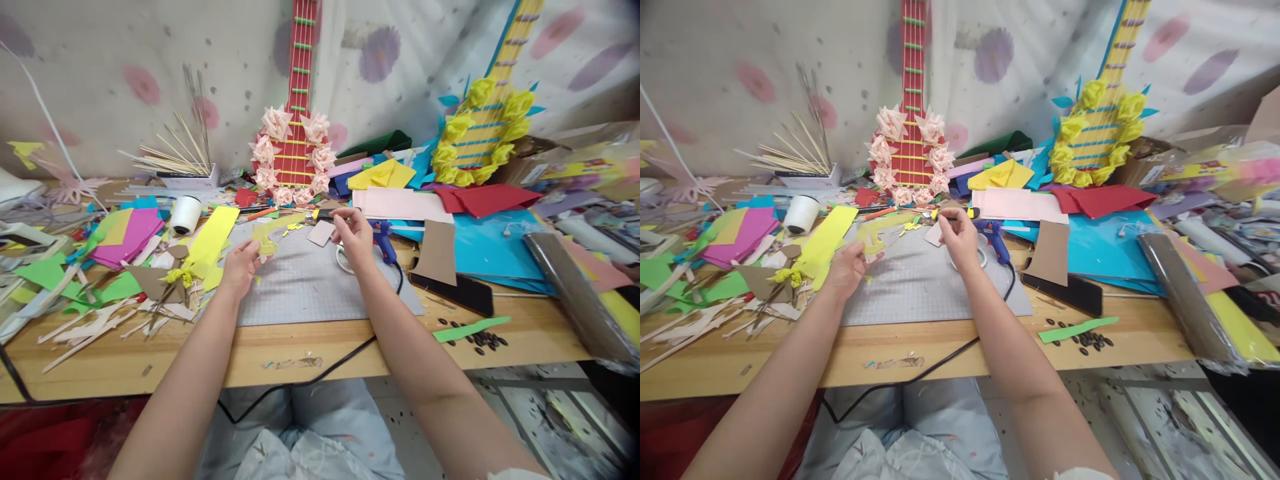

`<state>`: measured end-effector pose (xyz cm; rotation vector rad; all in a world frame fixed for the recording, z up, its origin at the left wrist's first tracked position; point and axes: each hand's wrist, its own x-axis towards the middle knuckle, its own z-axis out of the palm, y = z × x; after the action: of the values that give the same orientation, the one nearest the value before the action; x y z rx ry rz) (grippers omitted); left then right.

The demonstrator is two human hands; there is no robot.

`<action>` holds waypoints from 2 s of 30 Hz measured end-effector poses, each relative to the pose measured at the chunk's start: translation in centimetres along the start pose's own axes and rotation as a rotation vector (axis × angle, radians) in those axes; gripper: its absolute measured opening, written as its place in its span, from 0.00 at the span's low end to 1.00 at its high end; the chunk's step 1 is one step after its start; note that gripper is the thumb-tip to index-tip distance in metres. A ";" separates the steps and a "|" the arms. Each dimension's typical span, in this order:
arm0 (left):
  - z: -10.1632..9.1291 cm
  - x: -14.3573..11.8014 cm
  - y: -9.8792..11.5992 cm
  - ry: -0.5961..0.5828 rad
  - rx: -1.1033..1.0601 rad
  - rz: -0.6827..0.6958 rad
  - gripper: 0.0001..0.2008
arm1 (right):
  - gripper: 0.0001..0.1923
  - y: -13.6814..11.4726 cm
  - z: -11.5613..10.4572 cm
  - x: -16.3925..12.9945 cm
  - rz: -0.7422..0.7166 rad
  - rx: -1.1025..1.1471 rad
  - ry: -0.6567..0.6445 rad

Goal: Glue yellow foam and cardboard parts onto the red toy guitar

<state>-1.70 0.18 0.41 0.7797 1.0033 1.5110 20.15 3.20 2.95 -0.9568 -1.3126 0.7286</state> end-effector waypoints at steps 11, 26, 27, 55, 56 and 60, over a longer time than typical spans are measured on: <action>-0.3 -0.4 1.4 0.025 -0.580 -0.414 0.20 | 0.11 4.3 2.0 -1.1 0.296 0.002 -0.040; -0.7 -0.2 1.4 0.118 -0.628 -0.374 0.20 | 0.11 4.3 2.2 -1.7 0.292 -0.107 -0.165; -0.7 -0.2 1.4 0.119 -0.630 -0.375 0.20 | 0.11 4.2 2.2 -1.7 0.295 -0.109 -0.173; -0.5 0.1 1.4 0.147 -0.628 -0.309 0.22 | 0.12 4.5 2.5 -1.9 0.291 -0.147 -0.262; -0.5 0.1 1.3 0.148 -0.628 -0.307 0.22 | 0.12 4.6 2.5 -2.0 0.284 -0.154 -0.265; -0.5 0.1 1.2 0.144 -0.626 -0.297 0.21 | 0.12 4.8 2.5 -2.0 0.259 -0.178 -0.272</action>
<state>-2.65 0.18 1.32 0.0744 0.6482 1.5085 17.75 3.97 -2.21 -1.2177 -1.5262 0.9792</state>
